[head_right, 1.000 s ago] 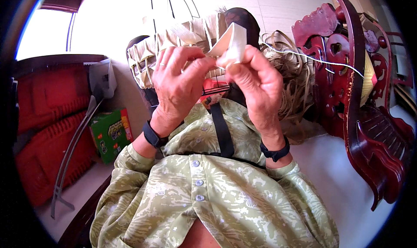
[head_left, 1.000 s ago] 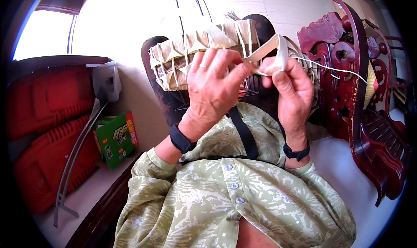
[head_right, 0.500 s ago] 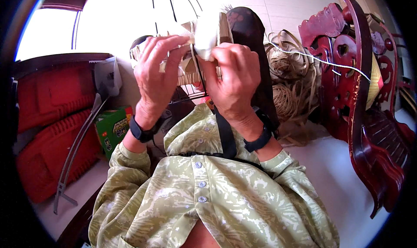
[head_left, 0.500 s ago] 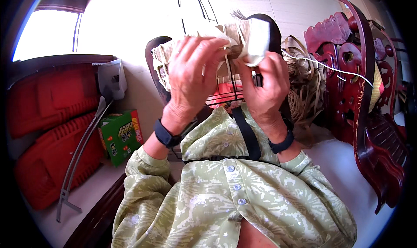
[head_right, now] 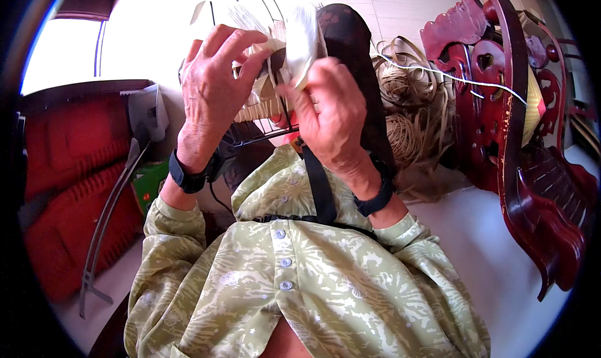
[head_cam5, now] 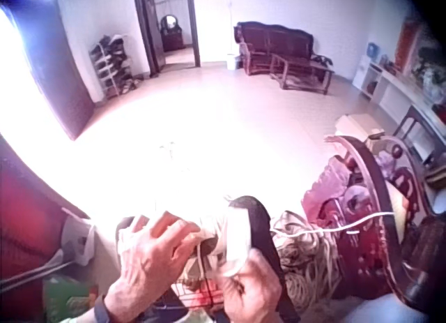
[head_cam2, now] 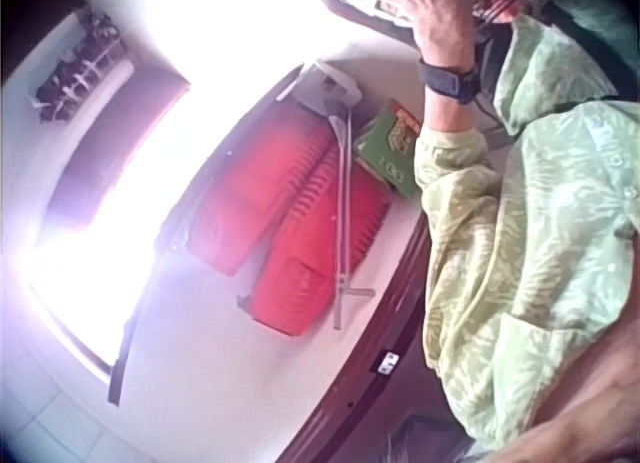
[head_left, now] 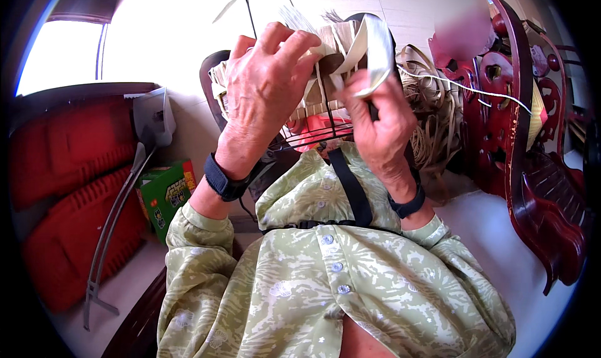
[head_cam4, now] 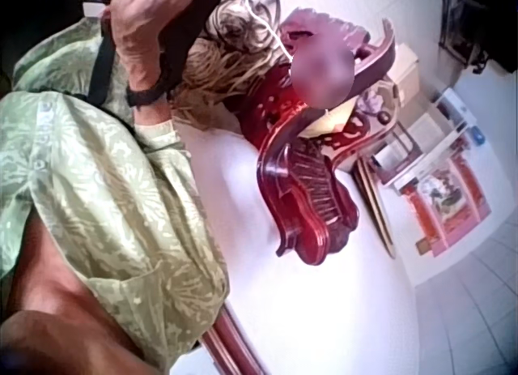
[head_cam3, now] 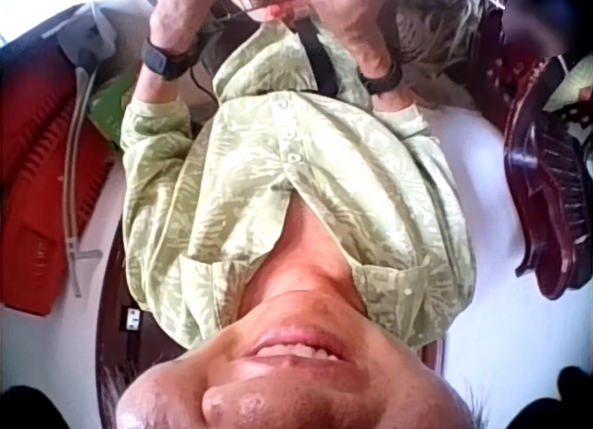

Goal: The person weaves a basket by threading strips of material through a wire frame, pulling the strips tight, and folding them over the edges.

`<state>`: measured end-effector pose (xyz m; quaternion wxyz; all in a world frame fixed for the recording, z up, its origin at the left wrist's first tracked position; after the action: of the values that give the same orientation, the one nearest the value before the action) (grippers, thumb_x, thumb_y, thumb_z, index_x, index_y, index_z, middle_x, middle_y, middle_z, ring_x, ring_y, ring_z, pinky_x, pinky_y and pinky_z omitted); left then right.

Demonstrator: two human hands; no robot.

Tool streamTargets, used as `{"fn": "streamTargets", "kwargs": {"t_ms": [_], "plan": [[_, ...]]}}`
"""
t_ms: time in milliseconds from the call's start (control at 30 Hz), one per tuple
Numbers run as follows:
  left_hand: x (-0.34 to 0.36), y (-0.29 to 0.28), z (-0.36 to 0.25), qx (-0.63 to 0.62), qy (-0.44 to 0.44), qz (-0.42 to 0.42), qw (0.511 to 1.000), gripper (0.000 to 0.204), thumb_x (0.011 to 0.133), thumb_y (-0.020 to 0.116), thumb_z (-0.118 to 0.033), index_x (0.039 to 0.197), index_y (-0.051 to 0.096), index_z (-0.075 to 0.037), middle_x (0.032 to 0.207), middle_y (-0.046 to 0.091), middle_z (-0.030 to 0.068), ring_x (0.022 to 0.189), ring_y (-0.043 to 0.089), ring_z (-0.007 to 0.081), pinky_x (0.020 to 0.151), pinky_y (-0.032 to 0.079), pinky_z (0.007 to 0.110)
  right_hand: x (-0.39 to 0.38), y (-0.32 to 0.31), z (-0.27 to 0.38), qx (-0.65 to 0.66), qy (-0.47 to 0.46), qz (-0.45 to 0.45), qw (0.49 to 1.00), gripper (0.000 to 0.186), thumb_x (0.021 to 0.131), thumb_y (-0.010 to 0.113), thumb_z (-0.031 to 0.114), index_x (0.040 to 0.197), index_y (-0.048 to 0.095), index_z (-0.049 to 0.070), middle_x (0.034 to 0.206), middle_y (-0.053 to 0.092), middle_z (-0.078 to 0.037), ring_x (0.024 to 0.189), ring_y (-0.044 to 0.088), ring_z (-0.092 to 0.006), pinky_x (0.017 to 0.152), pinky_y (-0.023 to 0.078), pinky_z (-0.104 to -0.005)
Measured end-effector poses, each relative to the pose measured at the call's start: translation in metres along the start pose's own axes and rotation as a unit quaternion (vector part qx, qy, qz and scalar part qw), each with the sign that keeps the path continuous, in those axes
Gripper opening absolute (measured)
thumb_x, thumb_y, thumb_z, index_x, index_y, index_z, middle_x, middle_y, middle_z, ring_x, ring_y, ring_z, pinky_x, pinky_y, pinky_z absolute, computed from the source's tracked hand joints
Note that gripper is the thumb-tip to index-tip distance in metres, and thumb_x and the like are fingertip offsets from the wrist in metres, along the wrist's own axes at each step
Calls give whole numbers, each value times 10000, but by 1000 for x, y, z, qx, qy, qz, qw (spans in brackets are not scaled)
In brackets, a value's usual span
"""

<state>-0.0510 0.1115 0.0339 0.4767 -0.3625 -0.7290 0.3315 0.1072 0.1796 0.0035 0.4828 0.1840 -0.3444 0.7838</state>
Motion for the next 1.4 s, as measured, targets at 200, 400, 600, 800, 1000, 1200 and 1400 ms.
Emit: {"fn": "streamTargets", "kwargs": {"t_ms": [200, 400, 600, 800, 1000, 1200, 1400], "plan": [[1, 1, 4, 6, 39, 10, 999, 80, 858, 720, -158, 933, 701, -177, 854, 624, 13, 720, 617, 230, 797, 442, 350, -12, -15, 6, 159, 187, 43, 968, 73, 968, 672, 65, 984, 613, 25, 933, 717, -62, 733, 625, -98, 700, 516, -248], [-7, -2, 8, -48, 87, -6, 995, 112, 870, 703, -119, 978, 720, -143, 897, 654, 27, 837, 600, 251, 822, 457, 359, -15, -40, 13, 442, 369, 16, 817, 195, 1049, 562, 187, 901, 548, 61, 703, 479, 28, 578, 395, -33, 514, 313, -198], [-12, -9, 11, -78, 46, -29, 995, 194, 837, 714, -76, 1023, 702, -129, 1042, 666, 27, 891, 617, 260, 823, 481, 378, 6, -110, 2, 350, 202, 85, 911, 301, 981, 638, 307, 847, 621, 37, 765, 632, -67, 681, 583, -181, 697, 477, -345], [-29, 4, -53, -64, 156, 59, 984, 531, 789, 799, -236, 1277, 626, -119, 1215, 630, 55, 1060, 612, 242, 945, 438, 430, 28, -113, 33, 599, 255, 207, 730, 287, 1067, 505, 321, 958, 519, 56, 548, 551, 38, 400, 533, -130, 492, 391, -280], [-20, -1, -47, -76, 91, -62, 991, 393, 845, 767, -271, 1178, 655, -94, 1106, 672, 74, 1003, 642, 264, 865, 482, 400, 34, -133, 36, 674, 176, 160, 699, 553, 974, 661, 398, 1318, 484, 2, 844, 653, 19, 745, 652, -99, 807, 409, -320], [-34, 12, -67, -126, 163, -44, 978, 269, 783, 744, -135, 1043, 680, -103, 1036, 648, 35, 951, 633, 227, 808, 492, 374, 26, -132, 56, 614, 138, 285, 723, 759, 985, 640, 198, 1547, 168, 2, 1038, 659, -187, 799, 697, -330, 775, 535, -466], [-35, 3, -94, -205, 143, -21, 968, 124, 802, 721, -112, 896, 641, -111, 675, 598, 4, 641, 606, 188, 677, 491, 327, 37, -151, 54, 599, 123, 313, 726, 650, 906, 770, 193, 1366, 386, -58, 884, 717, -139, 708, 717, -270, 754, 523, -423]]}}
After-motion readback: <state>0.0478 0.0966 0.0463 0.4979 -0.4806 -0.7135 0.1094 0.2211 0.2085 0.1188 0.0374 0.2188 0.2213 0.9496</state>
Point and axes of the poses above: each hand's wrist, its own x-axis towards the middle knuckle, its own y-axis out of the palm, z = x × y, the point moved 3 cm from there along x, towards the middle knuckle
